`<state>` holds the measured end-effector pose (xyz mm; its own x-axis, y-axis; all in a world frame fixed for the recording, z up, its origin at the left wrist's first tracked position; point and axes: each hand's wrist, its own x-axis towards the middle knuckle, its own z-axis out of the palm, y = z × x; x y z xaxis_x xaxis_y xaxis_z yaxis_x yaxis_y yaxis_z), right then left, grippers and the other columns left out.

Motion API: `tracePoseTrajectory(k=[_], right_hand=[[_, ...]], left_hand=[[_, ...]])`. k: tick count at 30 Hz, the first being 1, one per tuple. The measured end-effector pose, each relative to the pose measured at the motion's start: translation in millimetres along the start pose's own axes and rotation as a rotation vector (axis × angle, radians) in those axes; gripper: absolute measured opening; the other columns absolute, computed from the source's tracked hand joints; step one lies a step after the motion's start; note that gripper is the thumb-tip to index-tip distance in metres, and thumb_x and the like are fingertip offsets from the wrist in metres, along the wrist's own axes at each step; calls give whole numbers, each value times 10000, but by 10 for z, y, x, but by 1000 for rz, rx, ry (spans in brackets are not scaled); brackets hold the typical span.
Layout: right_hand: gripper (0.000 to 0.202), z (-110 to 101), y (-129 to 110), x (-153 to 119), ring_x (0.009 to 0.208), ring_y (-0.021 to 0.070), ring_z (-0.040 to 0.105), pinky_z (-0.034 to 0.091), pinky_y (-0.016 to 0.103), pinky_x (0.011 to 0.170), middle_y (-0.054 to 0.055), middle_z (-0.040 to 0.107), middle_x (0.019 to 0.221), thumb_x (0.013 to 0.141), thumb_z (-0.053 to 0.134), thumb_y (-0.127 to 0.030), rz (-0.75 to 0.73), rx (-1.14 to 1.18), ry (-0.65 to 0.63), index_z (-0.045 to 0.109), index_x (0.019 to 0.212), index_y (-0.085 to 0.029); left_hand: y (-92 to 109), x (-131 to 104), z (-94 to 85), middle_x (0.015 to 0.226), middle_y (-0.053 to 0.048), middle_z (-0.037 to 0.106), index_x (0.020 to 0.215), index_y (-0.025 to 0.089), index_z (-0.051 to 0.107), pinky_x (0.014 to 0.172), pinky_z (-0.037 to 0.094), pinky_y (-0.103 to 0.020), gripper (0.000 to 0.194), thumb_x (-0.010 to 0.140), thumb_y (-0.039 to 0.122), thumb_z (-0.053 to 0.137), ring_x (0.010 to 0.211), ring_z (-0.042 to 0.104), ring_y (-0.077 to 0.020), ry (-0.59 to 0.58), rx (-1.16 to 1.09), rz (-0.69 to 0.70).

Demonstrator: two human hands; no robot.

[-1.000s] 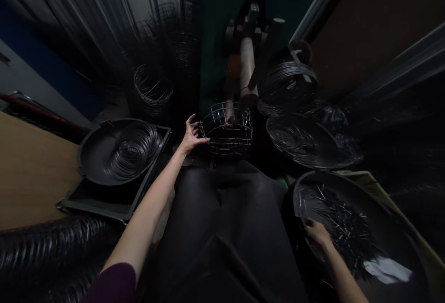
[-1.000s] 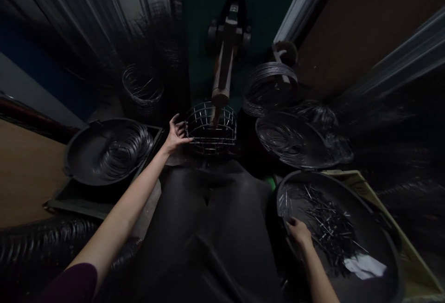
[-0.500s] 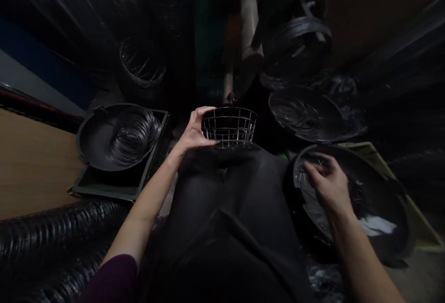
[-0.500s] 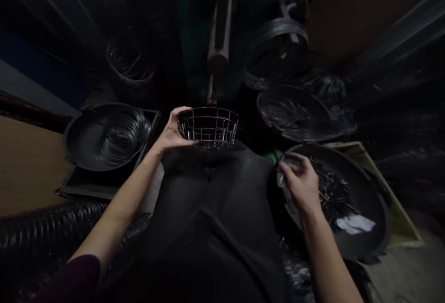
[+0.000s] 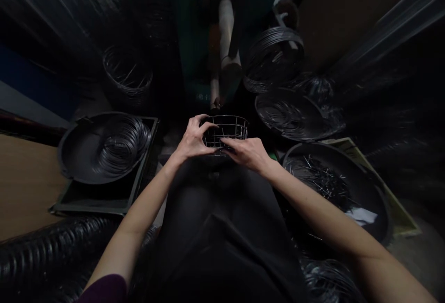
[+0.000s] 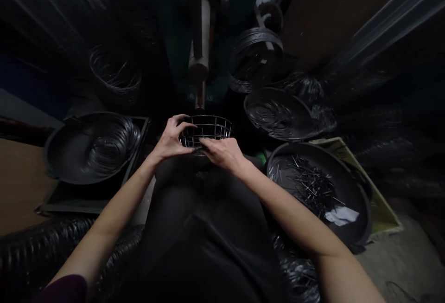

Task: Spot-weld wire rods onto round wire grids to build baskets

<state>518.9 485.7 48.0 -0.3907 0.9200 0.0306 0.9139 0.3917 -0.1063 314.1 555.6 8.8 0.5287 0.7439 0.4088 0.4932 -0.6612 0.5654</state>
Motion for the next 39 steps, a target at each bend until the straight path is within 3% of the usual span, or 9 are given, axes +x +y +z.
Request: tracePoseTrajectory(k=[8,14,19,23,29,32,34,36,39], right_hand=[[500,-94,-3,107,853,229,716,480,285,547,111,558,1384,996,402,-327,-18,-214,1,462,1466,-170],[516,-80,-20,118,846,237,722,506,312,541,125,491,1442,988,350,-228,-12,-259,-70,411,1493,-146],[520,-59,-5,81,973,215,709,521,265,608,77,571,1376,944,405,-127,-50,-171,-95,476,1453,-206],[445,38,51,-26,939,203,717,524,256,621,20,667,1252,942,475,-146,-27,-71,-88,590,1354,-268],[314,120,95,-498,876,183,728,544,244,687,17,740,1076,924,543,-226,15,237,63,712,1186,-263],[328,219,185,-900,865,197,726,565,276,757,39,749,1045,933,539,-399,249,489,200,734,1129,-223],[404,382,247,-1189,847,212,723,571,298,761,54,757,992,919,519,-503,464,570,192,747,1059,-200],[458,589,269,-1463,780,218,715,563,305,717,72,759,906,924,465,-541,597,517,149,749,991,-187],[443,846,233,-1769,755,209,692,522,285,662,102,739,897,966,409,-468,616,286,112,735,982,-168]], left_hand=[[-10,137,15,1320,-120,450,1145,219,626,1075,421,-515,643,562,323,878,1268,441,-335,68,-54,-77],[-23,92,33,1319,-104,455,1136,240,629,1081,427,-518,638,557,321,884,1257,457,-327,69,-97,-124],[-14,72,22,1314,-92,464,1132,250,632,1078,425,-530,632,554,334,875,1252,461,-331,53,-77,-108],[44,32,35,1309,-103,462,1130,234,637,1062,434,-516,611,571,338,861,1225,467,-325,-27,-99,-81],[161,-151,179,1307,-118,455,1122,224,641,1068,417,-521,595,579,342,854,1236,443,-341,-101,-76,-82],[158,-205,209,1328,-123,446,1128,225,632,1066,418,-527,606,581,357,856,1249,435,-346,-105,-72,-113],[134,-228,210,1334,-121,444,1130,224,623,1071,413,-530,615,576,350,858,1250,437,-342,-92,-60,-123],[104,-254,216,1329,-119,447,1127,222,616,1081,401,-537,617,570,331,857,1250,440,-341,-80,-48,-126],[50,-291,246,1343,-109,438,1136,233,600,1094,386,-546,623,571,307,853,1273,420,-345,-72,-46,-129]])
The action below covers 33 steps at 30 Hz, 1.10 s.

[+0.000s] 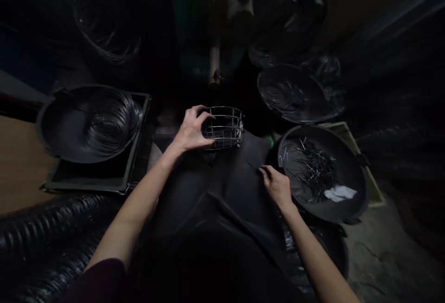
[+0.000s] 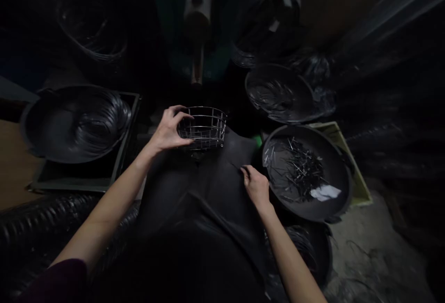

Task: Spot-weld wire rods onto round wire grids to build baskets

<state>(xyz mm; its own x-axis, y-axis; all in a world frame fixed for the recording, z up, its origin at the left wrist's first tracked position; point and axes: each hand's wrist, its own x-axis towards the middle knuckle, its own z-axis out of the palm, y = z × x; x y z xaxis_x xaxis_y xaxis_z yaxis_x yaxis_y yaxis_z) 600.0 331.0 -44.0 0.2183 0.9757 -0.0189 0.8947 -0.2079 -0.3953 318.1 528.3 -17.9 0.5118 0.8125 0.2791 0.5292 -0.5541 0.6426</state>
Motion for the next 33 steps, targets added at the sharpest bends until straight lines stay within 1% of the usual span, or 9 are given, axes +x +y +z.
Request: tracePoseTrajectory(k=[3,5,10,14,17,20,23,28,33], right_hand=[[345,30,54,-127,764,174,660,435,240,559,106,697,1062,976,437,-358,0,-234,-37,732,1016,-186],[310,-64,23,-109,713,153,630,383,233,524,89,691,1037,964,460,-321,15,-272,-88,740,1018,-203],[413,-451,-367,315,672,152,599,460,257,617,37,692,842,877,602,-436,-29,344,-225,677,1192,-180],[386,-563,-881,860,762,171,650,506,281,715,41,719,837,817,674,-460,-114,635,-465,737,1026,-142],[269,-509,-1140,1127,820,180,686,510,276,759,39,752,893,864,649,-389,-235,456,-313,767,966,-171],[293,-440,-1275,1180,898,209,710,510,270,721,61,747,1054,899,645,-356,-460,57,-148,734,1137,-211],[378,-397,-1332,1179,875,212,724,472,257,578,45,709,1164,930,607,-326,-635,-244,-121,641,1299,-252],[354,-378,-1349,1382,774,167,725,434,245,536,5,689,1194,959,534,-264,-759,-365,24,639,1296,-280],[323,-429,-1373,1609,714,161,715,416,249,525,6,707,1161,979,507,-297,-802,-400,98,663,1262,-292]], left_hand=[[-29,-14,12,1384,-104,410,1154,248,586,1100,378,-554,642,578,322,859,1305,389,-350,-3,-1,-1],[-17,-19,-5,1392,-101,410,1152,254,583,1094,385,-559,649,574,338,868,1306,388,-348,-12,4,2],[70,18,-79,1387,-91,434,1145,264,586,1073,412,-536,623,595,352,866,1293,401,-330,-20,14,27],[168,82,-135,1386,-106,441,1148,246,593,1071,409,-529,612,608,354,859,1298,403,-336,-8,56,86],[212,99,-183,1377,-123,451,1149,230,600,1072,408,-527,597,620,351,848,1290,419,-338,-15,84,131],[200,82,-237,1375,-133,458,1154,222,603,1079,407,-520,605,619,353,853,1290,429,-338,-2,85,118],[148,79,-282,1366,-132,466,1157,214,611,1078,419,-509,629,600,352,868,1280,444,-335,47,57,58],[57,209,-320,1365,-102,465,1156,243,616,1092,421,-505,634,588,337,879,1288,452,-320,93,11,-22],[-7,401,-323,1368,-100,457,1156,245,616,1098,416,-507,629,587,308,878,1292,442,-319,141,6,2]])
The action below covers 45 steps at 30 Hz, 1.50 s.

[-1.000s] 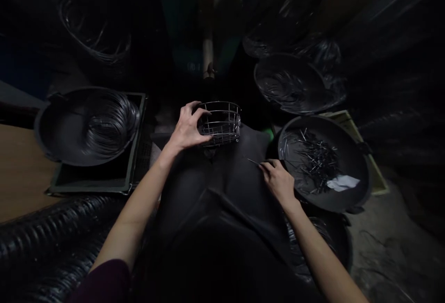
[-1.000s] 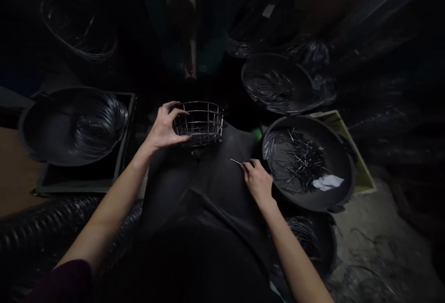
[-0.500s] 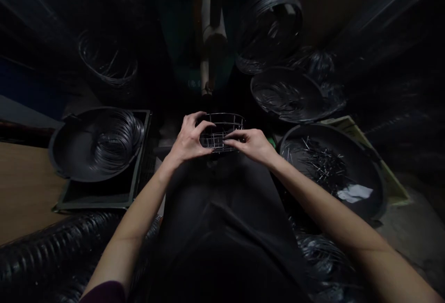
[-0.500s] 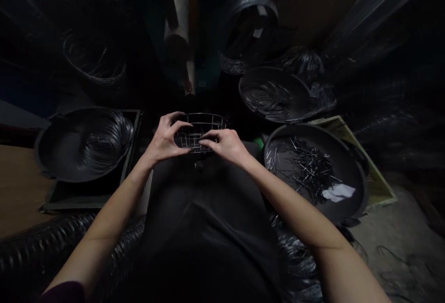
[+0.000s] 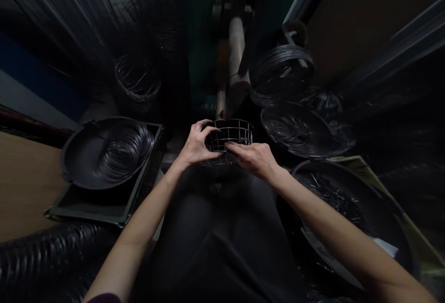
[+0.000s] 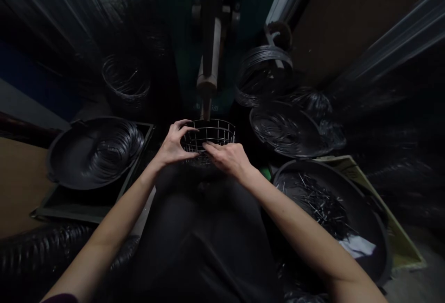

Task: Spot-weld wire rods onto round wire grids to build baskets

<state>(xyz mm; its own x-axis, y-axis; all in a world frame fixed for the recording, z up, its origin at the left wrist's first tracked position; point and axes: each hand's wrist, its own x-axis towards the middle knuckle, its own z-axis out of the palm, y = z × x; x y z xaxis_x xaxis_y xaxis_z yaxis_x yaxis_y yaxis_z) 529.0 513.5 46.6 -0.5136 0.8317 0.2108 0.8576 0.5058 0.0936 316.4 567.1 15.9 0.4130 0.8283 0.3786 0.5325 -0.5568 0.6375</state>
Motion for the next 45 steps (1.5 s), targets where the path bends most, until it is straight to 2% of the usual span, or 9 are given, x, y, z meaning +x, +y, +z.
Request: tracePoseTrajectory(k=[10,18,22,25,28,32,38,42,45], right_hand=[[321,-22,106,167,694,149,697,368,253,515,7,711,1157,996,481,-328,5,-35,25,669,1254,-294],[313,-44,115,255,771,162,709,357,254,516,-15,720,1139,986,510,-360,44,-4,-12,664,1254,-310],[298,41,94,138,816,141,699,391,236,557,-15,729,1127,993,515,-343,123,78,81,665,1247,-303],[243,128,101,77,793,111,672,397,211,582,-4,730,1109,998,506,-285,209,104,185,724,1105,-276],[208,172,143,139,753,105,633,356,206,536,23,710,1050,978,547,-317,285,112,246,739,1028,-255],[194,147,178,276,739,123,598,337,215,535,37,663,977,953,578,-349,348,163,248,733,1002,-243],[217,141,186,331,778,160,591,352,236,563,52,636,972,962,533,-359,414,240,244,706,969,-229],[189,180,253,508,789,180,589,404,254,603,65,631,959,933,577,-352,447,287,295,702,979,-218],[212,148,292,608,843,203,596,464,287,691,91,616,976,927,581,-347,495,316,289,708,991,-190]], left_hand=[[-57,219,-37,1346,-105,454,1154,234,619,1094,416,-514,646,569,318,879,1285,443,-328,-13,-7,3],[-118,332,-114,1305,-97,490,1143,227,637,1091,416,-489,643,559,342,879,1251,482,-314,-69,12,-12],[-104,354,-137,1285,-85,501,1136,230,637,1094,418,-477,661,539,358,888,1233,497,-303,-74,8,-26],[-104,390,-128,1282,-79,506,1128,235,642,1095,418,-476,654,537,365,890,1229,501,-299,-61,10,-46],[-147,483,-117,1280,-80,504,1126,229,646,1097,417,-474,661,529,366,896,1227,501,-299,-48,22,-63],[-217,603,-130,1262,-87,508,1104,212,647,1089,419,-480,664,517,385,905,1212,505,-300,-36,24,-51],[-275,689,-167,1236,-85,533,1095,193,636,1074,418,-468,661,524,401,895,1188,518,-297,-49,-6,-22],[-336,895,-172,1202,-70,543,1105,193,624,1050,436,-464,695,494,372,902,1144,547,-295,-55,2,-56],[-390,1003,-177,1186,-78,552,1097,183,630,1061,430,-470,688,500,392,900,1156,551,-301,-76,-24,-62]])
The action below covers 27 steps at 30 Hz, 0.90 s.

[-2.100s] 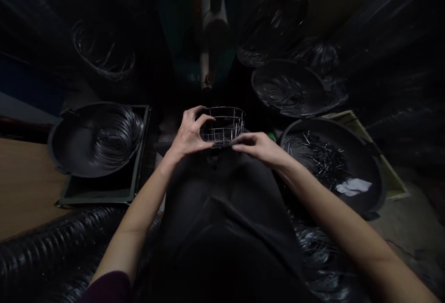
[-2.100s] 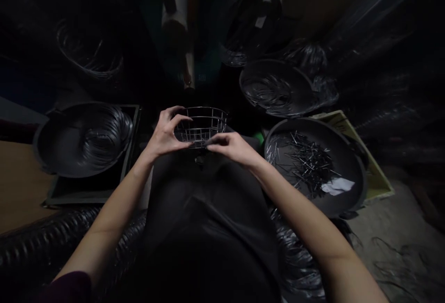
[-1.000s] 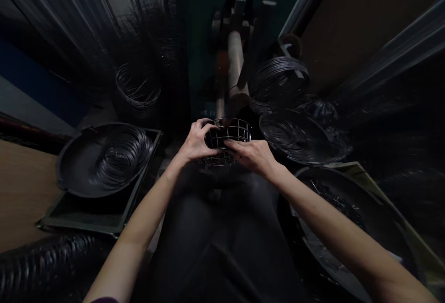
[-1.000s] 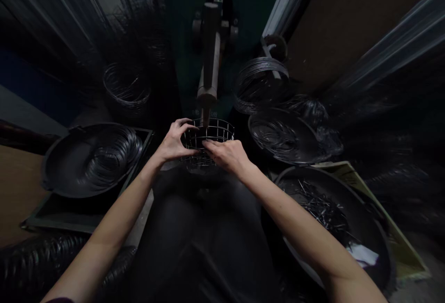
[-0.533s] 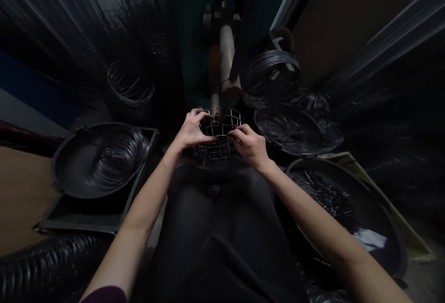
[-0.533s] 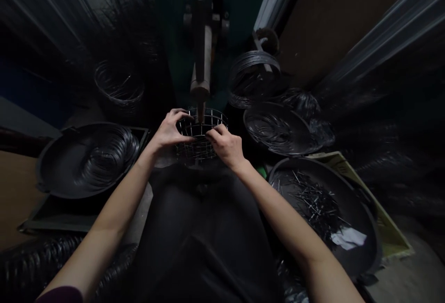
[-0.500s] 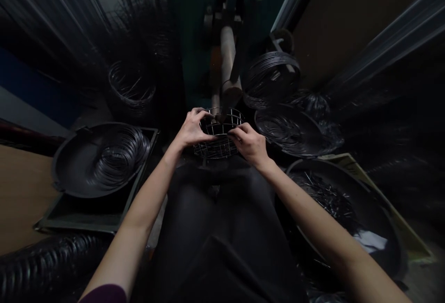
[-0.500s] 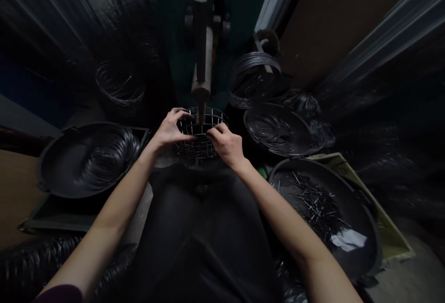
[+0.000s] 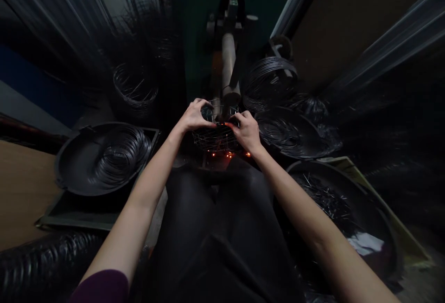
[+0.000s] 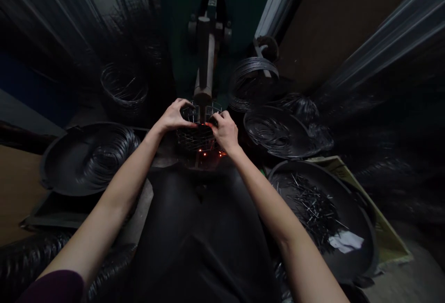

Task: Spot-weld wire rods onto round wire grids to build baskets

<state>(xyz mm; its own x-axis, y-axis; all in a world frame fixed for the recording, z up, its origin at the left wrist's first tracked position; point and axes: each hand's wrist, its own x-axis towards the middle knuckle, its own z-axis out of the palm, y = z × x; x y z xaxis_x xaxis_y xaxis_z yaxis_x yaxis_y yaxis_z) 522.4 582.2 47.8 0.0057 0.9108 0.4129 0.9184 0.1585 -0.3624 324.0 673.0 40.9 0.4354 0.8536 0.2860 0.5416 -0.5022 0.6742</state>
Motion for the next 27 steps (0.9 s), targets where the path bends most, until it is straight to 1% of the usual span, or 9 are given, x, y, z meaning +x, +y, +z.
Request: tracePoseTrajectory(k=[3,5,7,9,13,17,20,23,27], right_hand=[[331,-160,62,-89,903,215,604,487,324,816,112,623,979,977,467,-382,118,120,29,715,1007,-164],[483,-339,165,-278,882,210,621,498,332,831,102,649,932,1011,336,-465,226,304,-5,719,989,-171],[623,-508,285,-552,812,200,640,520,321,773,84,670,845,1004,244,-580,334,479,-123,714,940,-177],[682,-596,397,-894,710,190,641,532,304,677,69,669,747,973,234,-665,408,565,-278,696,885,-172],[541,-469,617,-1660,730,223,683,580,360,670,56,701,769,915,409,-681,317,503,-521,665,818,-215],[388,-340,757,-2050,845,256,723,615,412,704,73,730,912,880,519,-595,335,617,-590,684,911,-246],[387,-477,548,-1820,607,208,682,576,335,521,50,715,811,828,618,-547,436,658,-511,681,1054,-239],[520,-665,130,-1298,459,118,544,466,248,441,1,670,714,776,717,-499,411,705,-511,651,1204,-210],[327,-630,-267,-698,532,121,580,454,231,504,19,697,712,805,703,-444,231,612,-694,753,948,-155]], left_hand=[[-137,-96,21,1361,-129,476,1233,191,567,1139,352,-495,837,524,499,889,1319,446,-330,30,-68,37],[-307,-266,74,1502,-170,335,1404,202,408,1176,303,-496,1053,533,573,870,1424,331,-335,81,-156,49],[-509,-461,168,1546,-212,253,1494,199,224,1174,308,-499,1229,530,647,840,1462,283,-335,90,-257,35],[-687,-618,294,1513,-248,293,1508,189,119,1134,367,-506,1295,535,703,802,1437,344,-334,74,-332,-14],[-806,-773,477,1405,-236,408,1461,201,98,1047,466,-462,1282,514,694,808,1345,475,-304,179,-426,-138],[-617,-949,325,1378,-167,450,1410,261,172,1066,446,-448,1186,504,571,871,1309,499,-268,251,-503,-136],[-344,-1123,102,1349,-129,486,1347,265,324,1094,419,-442,1012,526,431,892,1272,518,-262,183,-383,1],[-37,-1202,-22,1332,-116,506,1238,242,490,1095,407,-453,782,562,341,871,1267,497,-289,78,-146,146],[244,-1158,9,1345,-132,492,1148,220,593,1083,382,-513,656,565,346,867,1259,465,-345,-33,98,211]])
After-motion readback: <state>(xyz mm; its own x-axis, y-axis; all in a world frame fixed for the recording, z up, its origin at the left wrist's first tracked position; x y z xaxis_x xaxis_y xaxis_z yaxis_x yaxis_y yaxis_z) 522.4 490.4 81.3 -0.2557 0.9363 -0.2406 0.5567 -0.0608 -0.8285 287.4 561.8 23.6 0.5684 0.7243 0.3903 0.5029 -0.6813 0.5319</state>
